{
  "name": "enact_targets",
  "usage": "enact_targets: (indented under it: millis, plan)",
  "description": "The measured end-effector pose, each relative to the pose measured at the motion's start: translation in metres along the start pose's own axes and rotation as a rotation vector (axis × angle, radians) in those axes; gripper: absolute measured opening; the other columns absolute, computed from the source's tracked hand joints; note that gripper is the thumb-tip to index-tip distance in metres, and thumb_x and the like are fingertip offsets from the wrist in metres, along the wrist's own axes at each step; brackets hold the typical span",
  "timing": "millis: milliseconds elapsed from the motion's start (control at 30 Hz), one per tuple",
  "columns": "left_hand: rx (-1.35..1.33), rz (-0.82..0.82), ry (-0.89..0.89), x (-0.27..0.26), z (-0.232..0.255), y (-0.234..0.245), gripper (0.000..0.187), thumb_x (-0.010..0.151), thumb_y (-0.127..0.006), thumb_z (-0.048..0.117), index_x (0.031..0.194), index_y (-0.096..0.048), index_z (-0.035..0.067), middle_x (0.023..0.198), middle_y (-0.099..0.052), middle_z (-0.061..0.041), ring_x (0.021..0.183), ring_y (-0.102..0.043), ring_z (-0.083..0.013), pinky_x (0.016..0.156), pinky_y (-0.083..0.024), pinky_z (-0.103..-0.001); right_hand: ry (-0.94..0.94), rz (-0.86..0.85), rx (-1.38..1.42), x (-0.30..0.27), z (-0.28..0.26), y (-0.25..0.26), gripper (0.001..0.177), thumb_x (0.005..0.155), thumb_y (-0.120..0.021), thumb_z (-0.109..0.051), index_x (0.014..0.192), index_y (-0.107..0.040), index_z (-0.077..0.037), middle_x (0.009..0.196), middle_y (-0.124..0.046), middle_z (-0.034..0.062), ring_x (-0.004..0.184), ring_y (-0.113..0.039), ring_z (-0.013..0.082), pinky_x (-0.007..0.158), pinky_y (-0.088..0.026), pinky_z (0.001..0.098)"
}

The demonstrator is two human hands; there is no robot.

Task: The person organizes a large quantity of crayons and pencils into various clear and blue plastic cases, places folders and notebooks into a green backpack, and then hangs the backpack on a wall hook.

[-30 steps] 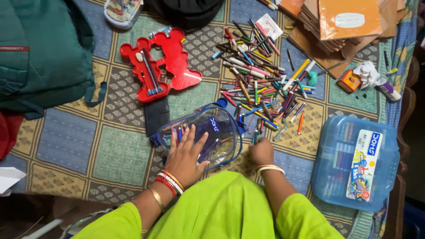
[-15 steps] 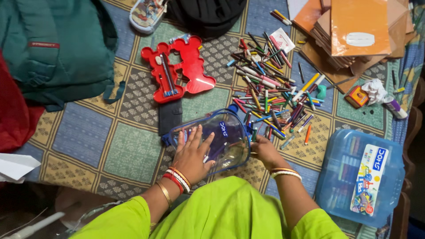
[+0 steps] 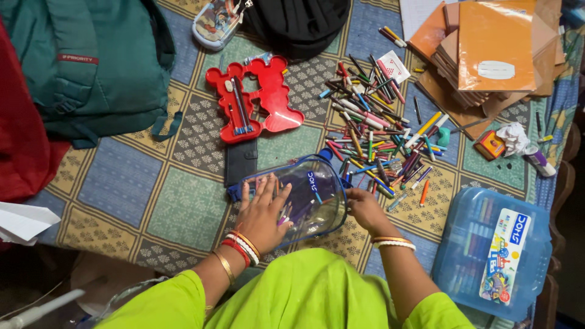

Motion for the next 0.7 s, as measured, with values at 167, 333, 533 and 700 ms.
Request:
enact_targets:
  millis: [167, 333, 533, 700]
  plan:
    - [0.002, -0.008, 0.009, -0.002, -0.004, 0.000, 0.088, 0.079, -0.078, 0.039, 0.153, -0.036, 0.019, 0.162, -0.021, -0.025, 0.153, -0.017, -0.0380, 0.120, -0.003, -0.061, -0.030, 0.026, -0.104, -0.011, 0.021, -0.003, 0.029, 0.085, -0.074, -0.016, 0.111, -0.073, -0.004, 0.093, -0.073, 0.0055, 0.088, -0.064, 0.0165, 0.084, -0.049, 0.0310]
    - [0.023, -0.010, -0.016, -0.002, 0.000, 0.006, 0.090, 0.078, -0.079, 0.040, 0.154, -0.035, 0.018, 0.161, -0.022, -0.027, 0.151, -0.021, -0.0389, 0.119, -0.005, -0.062, -0.016, 0.027, -0.017, -0.017, 0.030, -0.024, 0.027, 0.087, -0.076, -0.029, 0.101, -0.075, -0.006, 0.088, -0.073, 0.0005, 0.084, -0.063, 0.0130, 0.081, -0.051, 0.0305]
    - [0.049, 0.027, -0.067, -0.001, 0.009, 0.018, 0.088, 0.079, -0.078, 0.042, 0.153, -0.037, 0.018, 0.159, -0.026, -0.027, 0.148, -0.026, -0.0410, 0.118, -0.008, -0.065, 0.091, 0.039, 0.038, -0.032, 0.028, -0.015, 0.030, 0.100, -0.070, -0.032, 0.099, -0.069, -0.002, 0.083, -0.060, -0.0045, 0.078, -0.050, 0.0101, 0.072, -0.047, 0.0324]
    - [0.054, 0.037, -0.094, 0.004, 0.026, 0.018, 0.092, 0.077, -0.078, 0.044, 0.157, -0.038, 0.022, 0.159, -0.026, -0.026, 0.148, -0.026, -0.0412, 0.118, -0.008, -0.065, 0.170, -0.015, -0.050, -0.085, -0.001, 0.025, 0.037, 0.102, -0.066, -0.030, 0.126, -0.070, -0.002, 0.150, -0.045, -0.0219, 0.092, -0.057, 0.0118, 0.080, -0.056, 0.0370]
Point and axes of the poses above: each hand's wrist, its own x-axis towards the middle knuckle, its own y-axis out of the back of the hand, z = x × y, the point moved 6 cm from there along x, towards the middle knuckle
